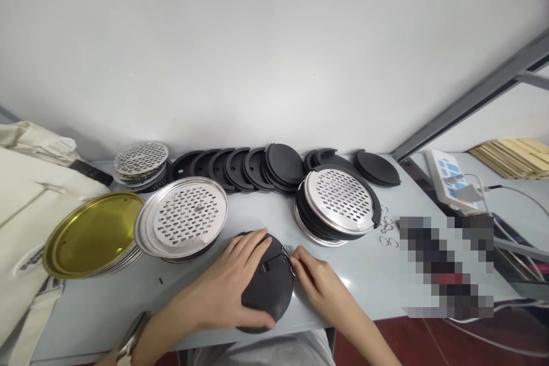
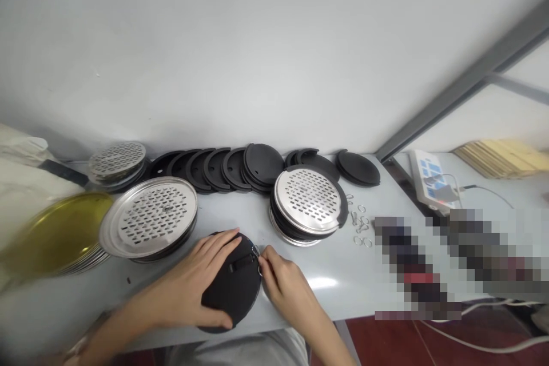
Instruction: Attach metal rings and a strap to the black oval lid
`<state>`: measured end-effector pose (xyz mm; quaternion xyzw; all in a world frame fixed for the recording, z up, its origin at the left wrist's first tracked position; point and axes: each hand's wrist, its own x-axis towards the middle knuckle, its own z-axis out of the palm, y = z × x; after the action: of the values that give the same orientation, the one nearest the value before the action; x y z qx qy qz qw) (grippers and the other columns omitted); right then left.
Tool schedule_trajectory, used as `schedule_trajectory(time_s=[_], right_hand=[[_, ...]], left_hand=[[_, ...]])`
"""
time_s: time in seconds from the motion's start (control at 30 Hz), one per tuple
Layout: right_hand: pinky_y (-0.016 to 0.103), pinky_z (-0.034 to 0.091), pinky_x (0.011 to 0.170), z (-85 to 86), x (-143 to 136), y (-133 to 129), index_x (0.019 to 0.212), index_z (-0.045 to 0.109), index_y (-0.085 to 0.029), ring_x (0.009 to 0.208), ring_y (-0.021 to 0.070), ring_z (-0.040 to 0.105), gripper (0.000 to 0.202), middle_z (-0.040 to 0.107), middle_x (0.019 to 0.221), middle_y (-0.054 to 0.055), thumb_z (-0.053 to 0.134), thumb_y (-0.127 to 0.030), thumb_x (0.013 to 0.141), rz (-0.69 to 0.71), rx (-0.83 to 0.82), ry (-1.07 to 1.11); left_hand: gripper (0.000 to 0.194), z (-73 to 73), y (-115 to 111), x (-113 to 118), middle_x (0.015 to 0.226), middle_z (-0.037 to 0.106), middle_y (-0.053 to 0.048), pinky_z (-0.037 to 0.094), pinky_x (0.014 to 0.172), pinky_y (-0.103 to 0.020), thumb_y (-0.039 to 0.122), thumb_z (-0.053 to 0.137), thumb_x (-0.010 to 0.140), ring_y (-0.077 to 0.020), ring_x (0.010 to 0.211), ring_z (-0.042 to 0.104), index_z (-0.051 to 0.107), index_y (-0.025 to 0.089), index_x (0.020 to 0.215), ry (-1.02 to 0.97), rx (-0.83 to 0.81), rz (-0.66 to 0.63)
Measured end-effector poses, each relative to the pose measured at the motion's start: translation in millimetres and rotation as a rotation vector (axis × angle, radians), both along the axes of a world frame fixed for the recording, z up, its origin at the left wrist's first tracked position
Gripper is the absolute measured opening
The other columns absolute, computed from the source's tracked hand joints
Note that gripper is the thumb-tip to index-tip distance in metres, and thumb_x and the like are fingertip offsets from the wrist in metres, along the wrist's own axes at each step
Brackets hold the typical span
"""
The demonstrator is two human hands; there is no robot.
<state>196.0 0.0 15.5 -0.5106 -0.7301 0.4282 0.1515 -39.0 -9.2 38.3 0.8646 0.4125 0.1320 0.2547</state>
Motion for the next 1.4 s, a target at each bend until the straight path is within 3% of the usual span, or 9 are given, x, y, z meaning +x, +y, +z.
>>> schedule_trajectory(time_s=[0.13, 0.4, 0.53, 0.73, 0.9, 1.4], right_hand=[[0.026, 0.031, 0.057, 2.7, 2, 5, 0.083, 0.040, -0.024, 0.059, 0.0164, 0.048, 0.025, 0.048, 0.066, -0.003, 0.027, -0.037, 0.101, 0.033, -0.015, -0.005], [0.025, 0.031, 0.057, 12.0, 9, 21, 0.081, 0.041, -0.022, 0.058, 0.0138, 0.046, 0.025, 0.044, 0.065, -0.004, 0.031, -0.033, 0.100, 0.216, -0.020, -0.040], [0.026, 0.032, 0.057, 16.0, 9, 26, 0.085, 0.046, -0.022, 0.061, 0.0146, 0.049, 0.028, 0.049, 0.067, -0.003, 0.027, -0.034, 0.102, 0.221, -0.053, -0.058], [0.026, 0.030, 0.057, 15.1, 6, 28, 0.080, 0.043, -0.022, 0.059, 0.0138, 0.048, 0.027, 0.047, 0.065, -0.003, 0.028, -0.030, 0.101, 0.214, -0.023, -0.078], [0.025, 0.027, 0.055, 11.4, 5, 28, 0.074, 0.036, -0.022, 0.053, 0.0115, 0.041, 0.027, 0.038, 0.061, -0.006, 0.030, -0.027, 0.100, 0.230, -0.003, -0.085], [0.025, 0.023, 0.053, 8.5, 5, 28, 0.080, 0.037, -0.022, 0.052, 0.0109, 0.036, 0.017, 0.036, 0.061, -0.007, 0.033, -0.023, 0.097, 0.228, -0.020, -0.091]], left_hand=[[0.120, -12.2, -11, -11, 0.157, 0.010, -0.014, 0.023, 0.111, -0.055, 0.066, 0.073, 0.060, -0.0391, 0.141, 0.013, 0.010, 0.019, 0.151, 0.066, 0.007, 0.001], [0.108, -18.3, -10, 1, 0.157, 0.007, -0.012, 0.018, 0.114, -0.053, 0.040, 0.069, 0.064, -0.0376, 0.142, 0.010, 0.010, 0.014, 0.151, 0.122, 0.093, 0.022], [0.104, -17.5, -10, 1, 0.158, 0.005, -0.012, 0.018, 0.115, -0.052, 0.036, 0.065, 0.065, -0.0370, 0.143, 0.009, 0.010, 0.013, 0.151, 0.147, 0.104, 0.024], [0.086, -19.2, -9, 1, 0.157, 0.008, -0.011, 0.022, 0.113, -0.051, 0.028, 0.054, 0.079, -0.0333, 0.143, 0.011, 0.009, 0.014, 0.151, 0.158, 0.149, 0.017], [0.084, -20.4, -9, 2, 0.157, 0.010, -0.011, 0.023, 0.113, -0.051, 0.028, 0.054, 0.080, -0.0333, 0.143, 0.013, 0.010, 0.014, 0.151, 0.147, 0.153, 0.038], [0.083, -19.6, -9, 3, 0.157, 0.010, -0.010, 0.025, 0.112, -0.051, 0.028, 0.052, 0.081, -0.0331, 0.143, 0.013, 0.009, 0.015, 0.151, 0.135, 0.138, 0.044]])
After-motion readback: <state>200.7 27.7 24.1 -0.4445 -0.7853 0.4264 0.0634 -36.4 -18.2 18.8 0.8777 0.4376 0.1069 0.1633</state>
